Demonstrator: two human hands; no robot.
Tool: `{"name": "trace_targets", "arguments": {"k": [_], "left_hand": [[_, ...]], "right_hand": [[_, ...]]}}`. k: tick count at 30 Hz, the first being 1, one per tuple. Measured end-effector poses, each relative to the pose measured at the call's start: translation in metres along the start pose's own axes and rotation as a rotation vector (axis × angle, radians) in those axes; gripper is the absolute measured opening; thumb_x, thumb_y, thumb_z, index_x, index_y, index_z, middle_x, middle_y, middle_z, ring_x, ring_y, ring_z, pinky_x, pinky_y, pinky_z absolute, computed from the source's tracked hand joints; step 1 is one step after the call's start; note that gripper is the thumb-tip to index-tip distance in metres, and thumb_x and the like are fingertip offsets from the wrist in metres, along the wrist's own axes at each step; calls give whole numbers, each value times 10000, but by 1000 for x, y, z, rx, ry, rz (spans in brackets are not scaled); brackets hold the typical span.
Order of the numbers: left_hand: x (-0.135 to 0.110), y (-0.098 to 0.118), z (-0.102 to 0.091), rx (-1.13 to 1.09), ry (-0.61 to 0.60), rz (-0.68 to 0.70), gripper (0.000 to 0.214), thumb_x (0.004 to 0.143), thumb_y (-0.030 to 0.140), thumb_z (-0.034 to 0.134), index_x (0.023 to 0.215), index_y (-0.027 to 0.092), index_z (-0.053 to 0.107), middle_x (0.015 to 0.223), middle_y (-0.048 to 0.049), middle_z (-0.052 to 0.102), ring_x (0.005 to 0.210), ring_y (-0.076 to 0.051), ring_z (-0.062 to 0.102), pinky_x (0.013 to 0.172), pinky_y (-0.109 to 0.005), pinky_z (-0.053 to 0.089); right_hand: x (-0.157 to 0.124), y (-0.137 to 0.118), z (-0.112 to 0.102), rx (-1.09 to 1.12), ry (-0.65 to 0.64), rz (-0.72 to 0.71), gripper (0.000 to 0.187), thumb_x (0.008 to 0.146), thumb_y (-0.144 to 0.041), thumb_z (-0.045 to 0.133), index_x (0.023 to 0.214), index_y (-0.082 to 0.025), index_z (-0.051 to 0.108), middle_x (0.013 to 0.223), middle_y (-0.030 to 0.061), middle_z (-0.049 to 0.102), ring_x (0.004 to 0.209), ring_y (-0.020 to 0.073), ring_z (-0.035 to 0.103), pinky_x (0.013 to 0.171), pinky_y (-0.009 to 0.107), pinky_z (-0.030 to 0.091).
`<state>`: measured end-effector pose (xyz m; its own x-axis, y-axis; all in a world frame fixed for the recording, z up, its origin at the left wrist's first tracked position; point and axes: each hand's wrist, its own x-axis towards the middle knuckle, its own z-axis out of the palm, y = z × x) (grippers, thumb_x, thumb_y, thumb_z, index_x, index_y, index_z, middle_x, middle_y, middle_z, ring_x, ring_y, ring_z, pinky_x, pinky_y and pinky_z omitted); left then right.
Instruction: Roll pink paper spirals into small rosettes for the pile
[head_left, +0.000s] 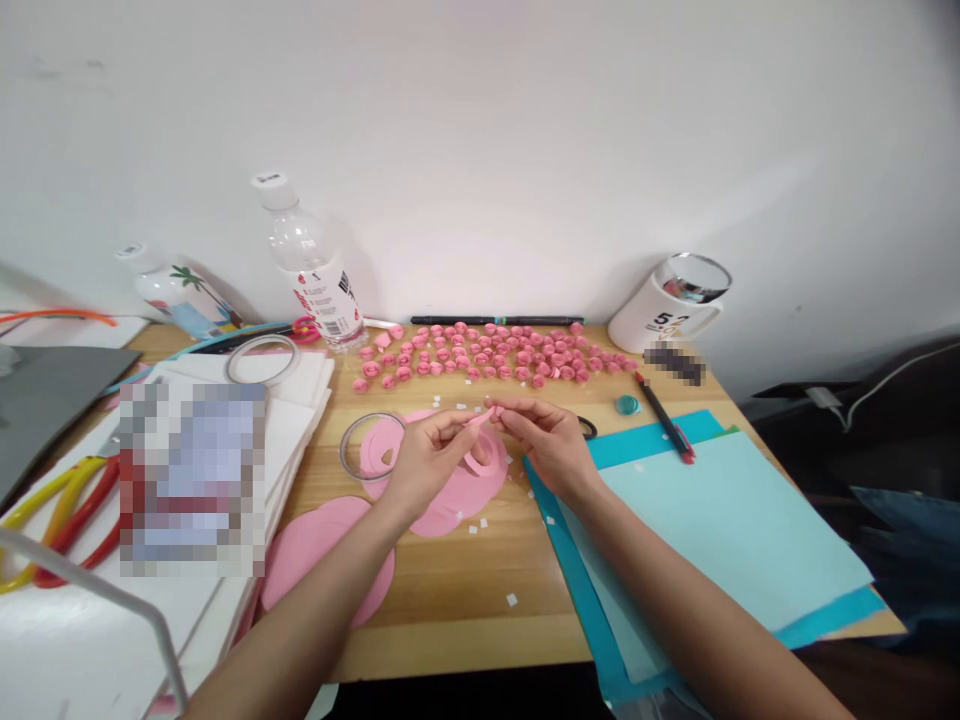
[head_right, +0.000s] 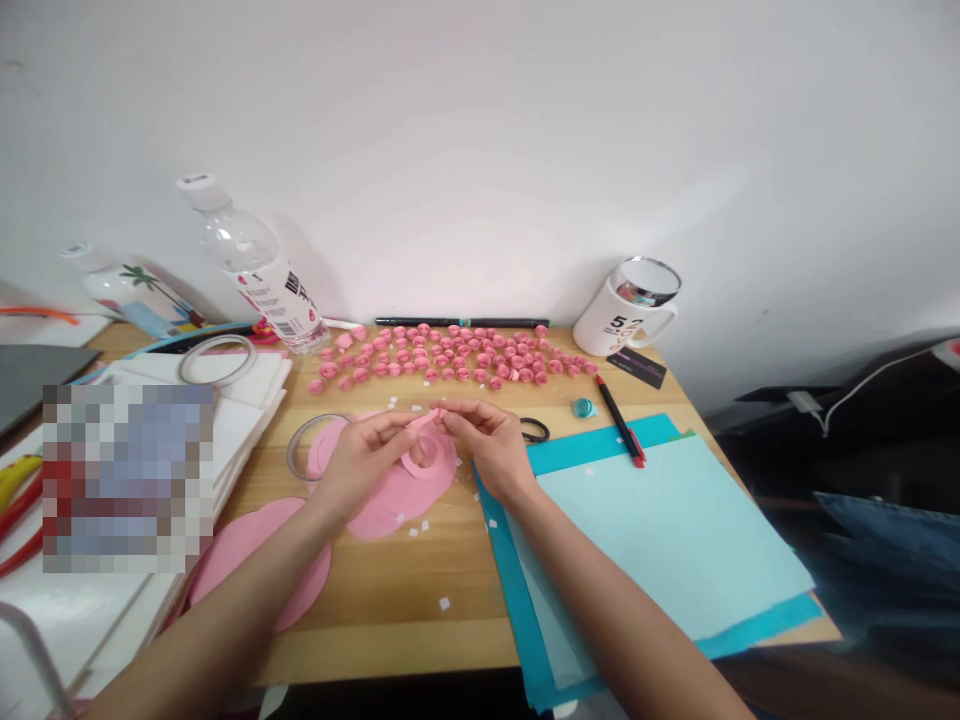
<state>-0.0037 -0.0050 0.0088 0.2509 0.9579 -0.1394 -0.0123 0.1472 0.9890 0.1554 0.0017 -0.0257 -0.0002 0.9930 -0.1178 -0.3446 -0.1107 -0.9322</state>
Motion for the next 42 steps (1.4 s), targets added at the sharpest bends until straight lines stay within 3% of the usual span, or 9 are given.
{"name": "trace_targets", "arguments": {"k": [13,22,34,42], "left_hand": [[1,-6,0,19,31,11,198,754,291,613,872,143,671,614,1,656,578,-108,580,558,-202,449],[1,-2,1,-31,30,-21,253,749,320,621,923,150,692,698,-14,679,578,-97,570,510,-190,478],[0,-2,3,5,51,-29,252,734,322,625,900,142,687,690,-26,697,609,-130,615,517,-216,516],[0,2,2,-37,40,-43,290,738,337,624,939,138,692,637,-19,655,573,-112,577,485,-196,503]], "right_hand": [[-2,-3,2,22,32,14,150,599,-245,785,704,-196,690,647,-14,687,577,93,603,576,198,471],[0,2,-1,21,-19,42,209,642,-289,751,829,-201,715,759,36,728,721,152,667,733,273,514],[-2,-3,2,-5,38,28,201,555,-292,800,691,-192,691,627,-1,682,563,119,606,562,238,484],[-1,0,0,15,17,45,228,603,-295,775,803,-203,716,748,29,722,698,154,658,723,288,514]]}}
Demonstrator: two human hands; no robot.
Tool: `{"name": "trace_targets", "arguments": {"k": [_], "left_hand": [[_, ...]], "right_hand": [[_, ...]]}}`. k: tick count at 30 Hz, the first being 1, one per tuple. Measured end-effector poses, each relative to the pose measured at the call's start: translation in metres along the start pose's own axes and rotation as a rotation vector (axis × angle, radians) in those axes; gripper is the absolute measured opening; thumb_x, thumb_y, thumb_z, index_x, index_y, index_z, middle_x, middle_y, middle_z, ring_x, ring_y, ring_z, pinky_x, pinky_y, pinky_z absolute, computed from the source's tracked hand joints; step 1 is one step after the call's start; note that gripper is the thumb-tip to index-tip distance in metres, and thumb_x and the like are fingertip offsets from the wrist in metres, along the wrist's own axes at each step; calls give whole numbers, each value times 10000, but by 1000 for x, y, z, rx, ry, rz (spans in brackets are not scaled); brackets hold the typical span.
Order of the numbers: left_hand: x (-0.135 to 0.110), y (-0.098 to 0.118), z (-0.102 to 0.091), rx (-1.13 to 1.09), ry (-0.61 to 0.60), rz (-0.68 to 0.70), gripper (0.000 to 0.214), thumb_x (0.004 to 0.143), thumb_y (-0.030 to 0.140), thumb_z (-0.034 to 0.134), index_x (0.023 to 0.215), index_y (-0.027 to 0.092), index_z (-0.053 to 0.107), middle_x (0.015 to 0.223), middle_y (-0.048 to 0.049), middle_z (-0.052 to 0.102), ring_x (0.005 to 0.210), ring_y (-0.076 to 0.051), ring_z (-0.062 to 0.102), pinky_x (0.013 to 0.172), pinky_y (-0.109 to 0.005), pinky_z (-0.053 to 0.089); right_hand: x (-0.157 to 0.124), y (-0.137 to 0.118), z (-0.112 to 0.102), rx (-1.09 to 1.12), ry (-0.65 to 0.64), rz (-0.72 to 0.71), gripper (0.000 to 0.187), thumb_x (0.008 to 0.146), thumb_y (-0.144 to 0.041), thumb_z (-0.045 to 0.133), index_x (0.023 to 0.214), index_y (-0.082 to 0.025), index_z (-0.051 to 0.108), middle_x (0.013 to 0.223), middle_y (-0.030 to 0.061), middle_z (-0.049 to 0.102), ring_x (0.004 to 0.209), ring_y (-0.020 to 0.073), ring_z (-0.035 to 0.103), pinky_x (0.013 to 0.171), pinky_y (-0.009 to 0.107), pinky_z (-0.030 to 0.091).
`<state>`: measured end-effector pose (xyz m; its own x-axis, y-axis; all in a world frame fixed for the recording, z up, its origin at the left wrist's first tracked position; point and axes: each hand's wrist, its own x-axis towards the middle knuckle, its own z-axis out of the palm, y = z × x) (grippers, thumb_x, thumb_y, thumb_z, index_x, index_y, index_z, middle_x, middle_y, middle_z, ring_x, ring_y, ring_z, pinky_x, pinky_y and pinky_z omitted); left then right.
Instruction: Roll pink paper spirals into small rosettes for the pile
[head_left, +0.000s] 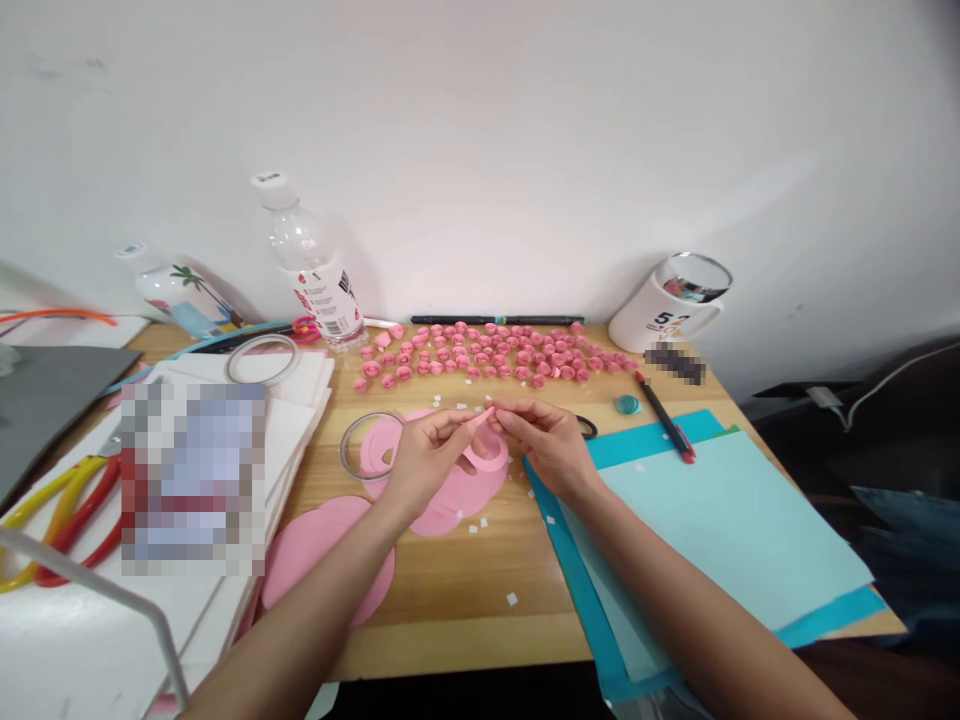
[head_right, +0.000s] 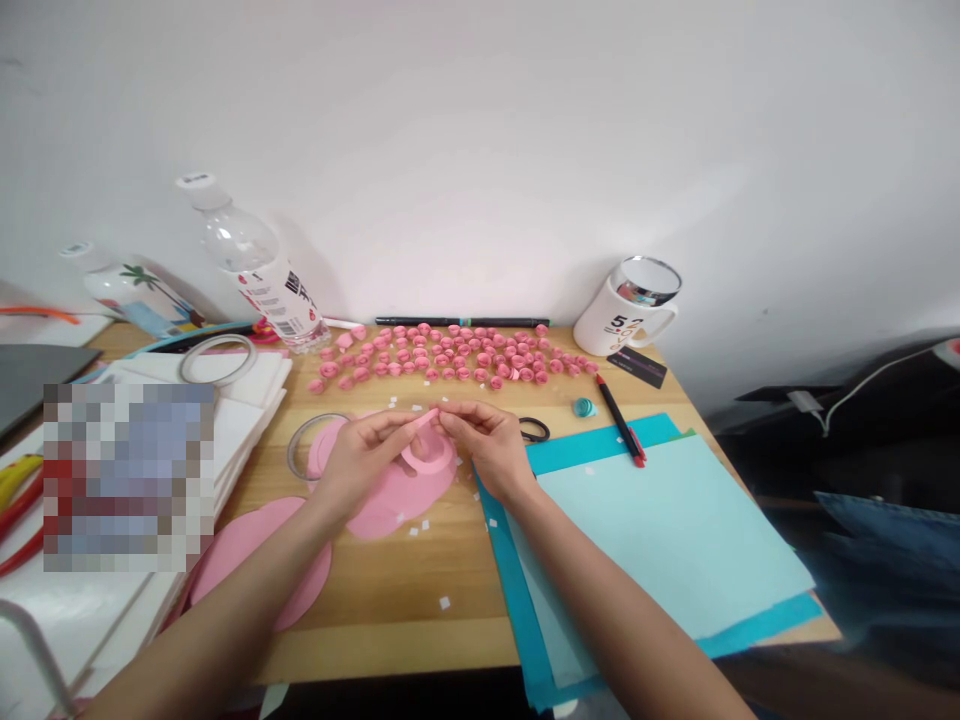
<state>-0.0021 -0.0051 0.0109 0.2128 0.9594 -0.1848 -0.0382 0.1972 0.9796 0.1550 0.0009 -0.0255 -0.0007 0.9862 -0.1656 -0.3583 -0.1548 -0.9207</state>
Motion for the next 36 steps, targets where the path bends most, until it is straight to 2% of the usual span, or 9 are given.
{"name": "trace_targets", "arguments": {"k": [4,20,27,33,36], "left_hand": [[0,-2,0,0,-10,-1,284,744,349,621,934,151,691,695,-26,674,584,-109,574,489,-195,504],[0,-3,1,51,-9,22,212,737,318,628,831,135,680,737,-41,692,634,-132,609,519,-213,523],[0,-3,0,20,-22,14,267,729,350,635,872,132,691,725,-46,681,620,-130,599,508,-216,527],[0,0,0,8,-11,18,274,747,340,620,911,133,693,647,-32,656,585,-114,585,507,-197,520],[0,0,0,7,-14,17,244,749,330,617,881,138,691,654,-28,655,597,-116,591,510,-194,515]], "right_hand": [[0,0,0,6,-16,-12,217,619,-294,766,805,-196,713,730,27,718,687,150,656,718,283,515],[-3,-3,2,-69,-7,-25,206,577,-304,787,706,-186,677,597,-11,644,497,104,548,461,221,434],[-4,-4,3,-100,6,-22,221,588,-320,775,767,-205,713,722,26,703,597,153,611,521,266,494],[-2,-2,2,-44,-34,-31,204,624,-294,756,811,-220,722,794,25,723,732,155,648,706,276,503],[-2,-2,2,-49,-34,-21,187,627,-282,757,796,-215,713,759,13,714,688,145,641,670,268,501]]}}
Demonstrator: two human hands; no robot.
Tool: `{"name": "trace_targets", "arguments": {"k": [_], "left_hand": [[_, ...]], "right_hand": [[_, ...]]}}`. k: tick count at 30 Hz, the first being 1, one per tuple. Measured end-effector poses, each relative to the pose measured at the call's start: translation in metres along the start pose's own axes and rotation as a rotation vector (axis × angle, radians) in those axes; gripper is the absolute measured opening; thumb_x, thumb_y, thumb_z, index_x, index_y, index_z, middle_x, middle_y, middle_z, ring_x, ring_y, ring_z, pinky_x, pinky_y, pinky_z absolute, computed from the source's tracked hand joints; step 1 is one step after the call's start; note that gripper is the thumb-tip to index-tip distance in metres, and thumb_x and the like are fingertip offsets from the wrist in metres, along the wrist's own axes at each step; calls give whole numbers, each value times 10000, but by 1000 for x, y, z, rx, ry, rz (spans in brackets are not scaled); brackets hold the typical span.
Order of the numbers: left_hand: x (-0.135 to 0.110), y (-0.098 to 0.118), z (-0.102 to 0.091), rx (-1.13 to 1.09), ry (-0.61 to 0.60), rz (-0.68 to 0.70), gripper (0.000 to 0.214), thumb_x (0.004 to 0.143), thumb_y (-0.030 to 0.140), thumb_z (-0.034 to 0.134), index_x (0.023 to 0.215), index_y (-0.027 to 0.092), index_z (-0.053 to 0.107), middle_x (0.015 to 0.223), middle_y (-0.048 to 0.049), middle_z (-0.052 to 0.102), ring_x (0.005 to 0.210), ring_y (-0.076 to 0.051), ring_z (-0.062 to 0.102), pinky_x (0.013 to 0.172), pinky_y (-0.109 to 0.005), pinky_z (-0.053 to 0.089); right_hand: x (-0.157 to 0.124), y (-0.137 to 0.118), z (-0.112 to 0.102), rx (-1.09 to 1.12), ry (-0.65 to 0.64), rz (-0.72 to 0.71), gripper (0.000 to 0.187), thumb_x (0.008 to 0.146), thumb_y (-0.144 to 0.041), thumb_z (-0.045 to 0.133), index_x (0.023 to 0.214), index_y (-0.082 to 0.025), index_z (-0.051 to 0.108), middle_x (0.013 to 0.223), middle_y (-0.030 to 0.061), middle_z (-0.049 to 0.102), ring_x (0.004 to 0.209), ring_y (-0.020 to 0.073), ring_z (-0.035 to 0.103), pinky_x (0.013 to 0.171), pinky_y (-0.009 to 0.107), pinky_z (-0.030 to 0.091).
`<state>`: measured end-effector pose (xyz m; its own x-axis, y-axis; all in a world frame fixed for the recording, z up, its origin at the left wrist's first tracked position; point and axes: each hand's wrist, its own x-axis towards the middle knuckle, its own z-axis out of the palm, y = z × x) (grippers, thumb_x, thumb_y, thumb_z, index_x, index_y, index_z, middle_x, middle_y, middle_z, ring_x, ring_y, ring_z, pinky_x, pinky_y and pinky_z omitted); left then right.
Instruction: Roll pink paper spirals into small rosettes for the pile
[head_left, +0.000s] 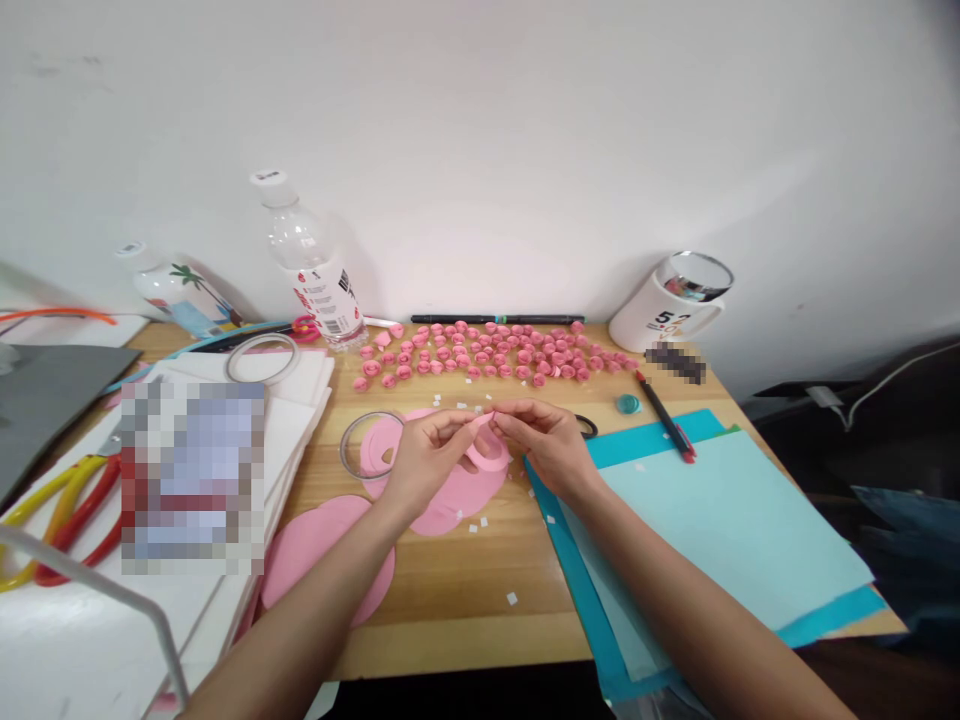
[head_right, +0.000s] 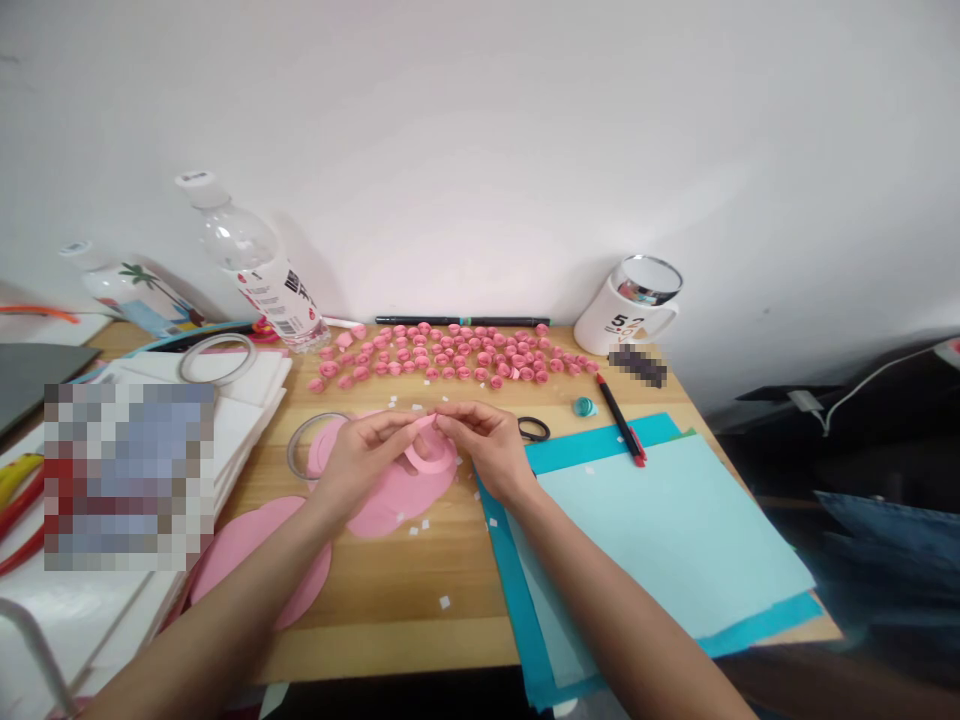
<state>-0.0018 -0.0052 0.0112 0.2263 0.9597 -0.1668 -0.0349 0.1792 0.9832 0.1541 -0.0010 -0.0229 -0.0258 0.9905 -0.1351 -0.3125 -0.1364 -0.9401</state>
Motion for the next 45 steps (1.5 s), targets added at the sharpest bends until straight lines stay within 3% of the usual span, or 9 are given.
{"name": "trace_targets", "arguments": {"k": [8,12,18,22,29,34,38,45], "left_hand": [[-1,0,0,31,-22,39,199,764,310,595,814,132,669,651,-31,657,631,-137,606,530,-216,515],[-1,0,0,-1,-8,12,209,745,316,618,831,135,678,648,-21,664,602,-125,599,520,-209,505],[0,-1,0,-29,30,-3,216,741,317,624,845,138,684,655,-20,668,575,-111,592,496,-195,496],[0,-2,0,-20,19,-12,230,742,323,623,860,136,687,663,-24,671,574,-109,591,498,-195,496],[0,-8,0,-6,-13,5,263,738,330,631,903,130,674,728,-43,688,634,-125,605,527,-208,509],[1,-9,0,-25,-27,-4,306,722,338,642,930,114,666,726,-47,680,618,-123,592,509,-213,507],[2,-8,0,-18,9,-5,284,729,300,641,943,115,670,715,-41,670,597,-108,573,504,-204,507],[1,-8,-1,-31,-23,-8,275,722,295,649,935,121,671,710,-34,665,617,-110,574,502,-196,504]], "right_hand": [[-2,-2,1,4,15,14,209,567,-290,792,721,-201,680,594,-20,651,499,125,576,467,248,464],[-1,-1,1,-17,36,0,215,582,-308,782,761,-210,714,687,14,701,615,155,631,592,282,507],[0,1,1,-4,-41,-12,228,670,-325,722,873,-222,722,806,34,725,770,177,659,782,322,504],[0,2,0,8,-23,-13,218,645,-316,742,841,-222,724,771,27,725,715,163,661,734,304,514],[-1,1,0,-11,2,-15,185,600,-296,777,733,-197,694,639,-5,674,532,120,595,506,244,480],[1,2,-1,-8,21,-43,203,556,-269,800,717,-197,700,675,-1,690,593,124,613,574,244,495],[1,0,0,-24,18,-10,228,617,-316,760,809,-200,719,730,31,713,678,163,649,639,276,514],[0,-1,-1,-30,6,-29,221,633,-319,747,815,-199,715,742,30,714,660,153,645,631,272,513]]}}
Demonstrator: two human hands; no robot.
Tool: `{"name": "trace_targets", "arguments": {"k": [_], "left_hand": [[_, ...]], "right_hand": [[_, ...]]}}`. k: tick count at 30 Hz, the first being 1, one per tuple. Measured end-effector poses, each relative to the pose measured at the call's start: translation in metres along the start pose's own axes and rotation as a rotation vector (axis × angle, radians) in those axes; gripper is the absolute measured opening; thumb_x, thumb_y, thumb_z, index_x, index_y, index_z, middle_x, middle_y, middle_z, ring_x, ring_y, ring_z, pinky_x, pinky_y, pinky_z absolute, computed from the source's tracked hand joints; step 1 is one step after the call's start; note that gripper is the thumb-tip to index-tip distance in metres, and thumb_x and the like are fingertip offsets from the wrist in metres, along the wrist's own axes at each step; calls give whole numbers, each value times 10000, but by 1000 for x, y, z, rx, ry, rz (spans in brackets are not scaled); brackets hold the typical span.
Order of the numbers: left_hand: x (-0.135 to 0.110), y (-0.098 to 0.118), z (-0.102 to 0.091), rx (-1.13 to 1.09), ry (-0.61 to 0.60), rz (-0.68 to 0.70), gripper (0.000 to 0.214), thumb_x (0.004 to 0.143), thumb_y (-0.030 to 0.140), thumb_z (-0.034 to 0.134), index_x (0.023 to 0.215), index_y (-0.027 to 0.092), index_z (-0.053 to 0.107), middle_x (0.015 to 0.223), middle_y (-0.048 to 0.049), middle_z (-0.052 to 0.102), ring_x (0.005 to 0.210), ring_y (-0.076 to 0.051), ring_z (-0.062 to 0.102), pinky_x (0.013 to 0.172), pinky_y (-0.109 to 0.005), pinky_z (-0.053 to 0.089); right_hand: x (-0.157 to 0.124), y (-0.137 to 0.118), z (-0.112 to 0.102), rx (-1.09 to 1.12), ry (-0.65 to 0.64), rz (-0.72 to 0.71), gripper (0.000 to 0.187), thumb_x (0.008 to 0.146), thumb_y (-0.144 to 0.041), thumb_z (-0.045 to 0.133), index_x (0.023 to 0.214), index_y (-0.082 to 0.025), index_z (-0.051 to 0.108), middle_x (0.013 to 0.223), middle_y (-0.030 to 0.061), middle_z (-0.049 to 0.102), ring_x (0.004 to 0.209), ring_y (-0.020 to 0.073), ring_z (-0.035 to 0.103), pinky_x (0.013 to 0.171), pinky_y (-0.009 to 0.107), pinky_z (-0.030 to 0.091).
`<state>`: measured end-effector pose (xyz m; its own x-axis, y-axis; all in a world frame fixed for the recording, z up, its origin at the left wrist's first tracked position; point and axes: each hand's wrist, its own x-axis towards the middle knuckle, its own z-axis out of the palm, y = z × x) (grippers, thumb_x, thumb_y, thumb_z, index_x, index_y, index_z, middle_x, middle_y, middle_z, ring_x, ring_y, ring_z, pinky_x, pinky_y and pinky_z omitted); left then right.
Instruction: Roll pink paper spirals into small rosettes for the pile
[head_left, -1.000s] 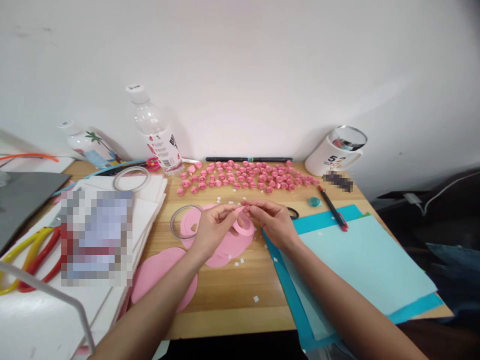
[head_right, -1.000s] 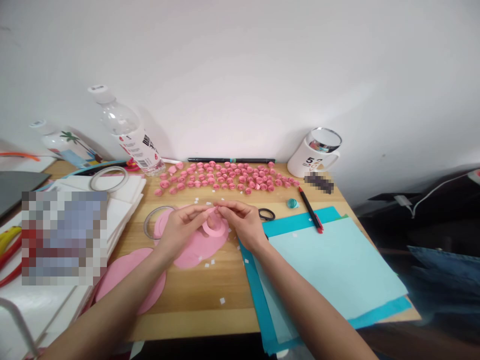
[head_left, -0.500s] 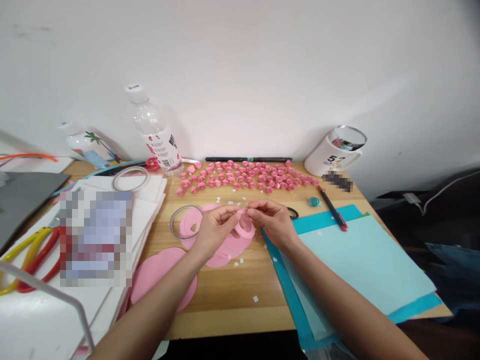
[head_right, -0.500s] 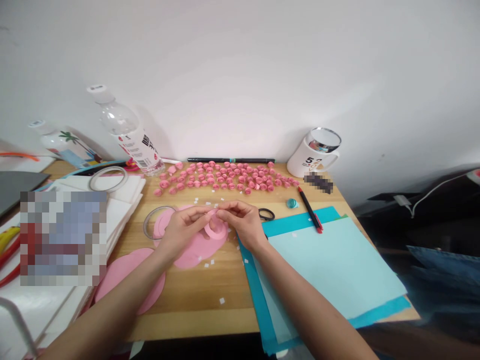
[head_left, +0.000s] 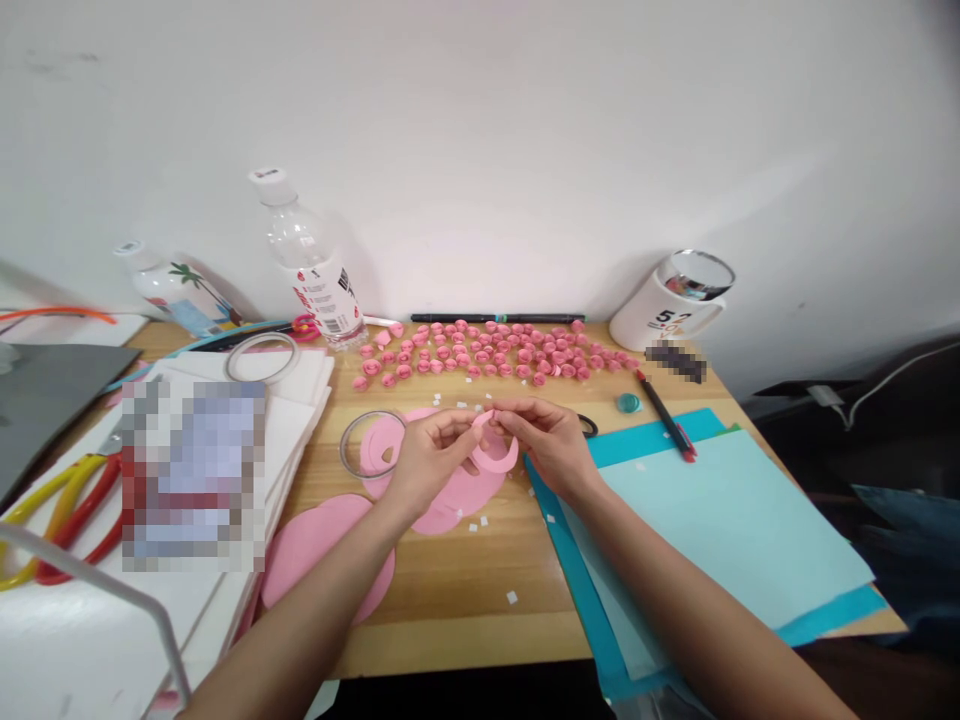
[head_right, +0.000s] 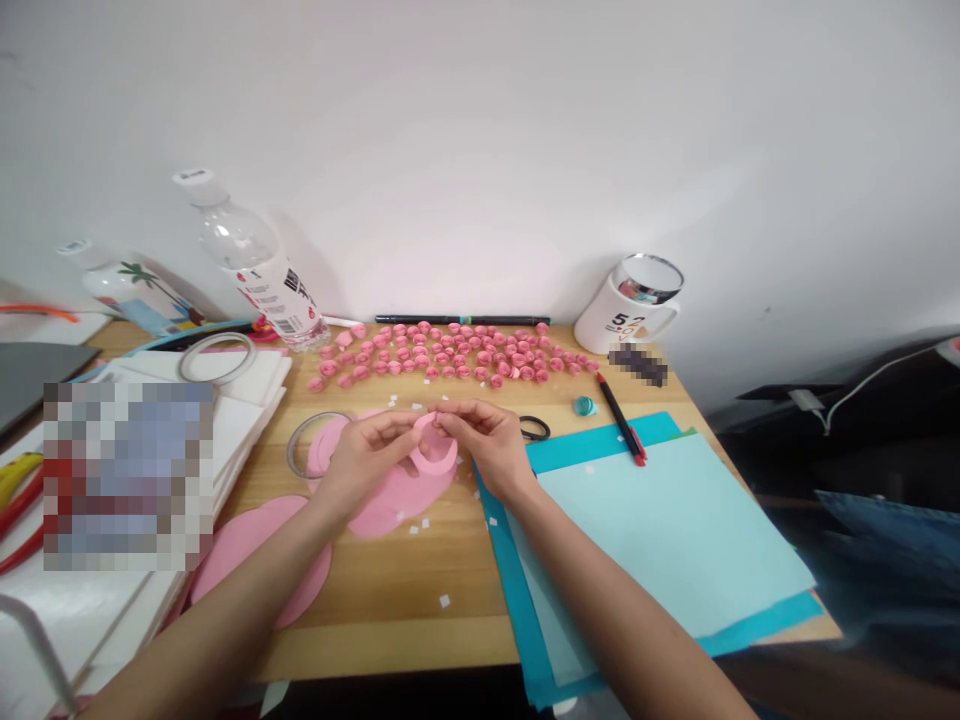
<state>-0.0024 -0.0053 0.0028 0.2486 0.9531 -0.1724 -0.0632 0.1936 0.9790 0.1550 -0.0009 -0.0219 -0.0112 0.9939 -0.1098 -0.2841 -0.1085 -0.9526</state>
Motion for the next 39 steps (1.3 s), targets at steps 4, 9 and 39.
{"name": "trace_targets", "arguments": {"k": [4,9,39], "left_hand": [[0,-2,-1,-8,-24,3,276,713,287,661,937,125,666,740,-35,672,611,-105,575,505,-196,502],[0,-2,-1,-5,-46,8,286,724,285,654,958,121,657,752,-49,678,625,-116,584,512,-210,506],[0,2,0,-77,-21,-39,309,694,308,675,954,140,681,722,-26,651,574,-93,543,485,-194,485]], "right_hand": [[1,1,0,21,7,19,218,614,-303,763,794,-195,704,711,20,708,619,136,635,611,256,503],[0,0,1,8,8,-5,168,600,-280,773,726,-196,700,669,-2,694,581,114,610,589,241,490],[-1,0,2,6,34,15,225,580,-296,785,769,-199,709,743,33,720,672,165,659,650,289,532]]}}
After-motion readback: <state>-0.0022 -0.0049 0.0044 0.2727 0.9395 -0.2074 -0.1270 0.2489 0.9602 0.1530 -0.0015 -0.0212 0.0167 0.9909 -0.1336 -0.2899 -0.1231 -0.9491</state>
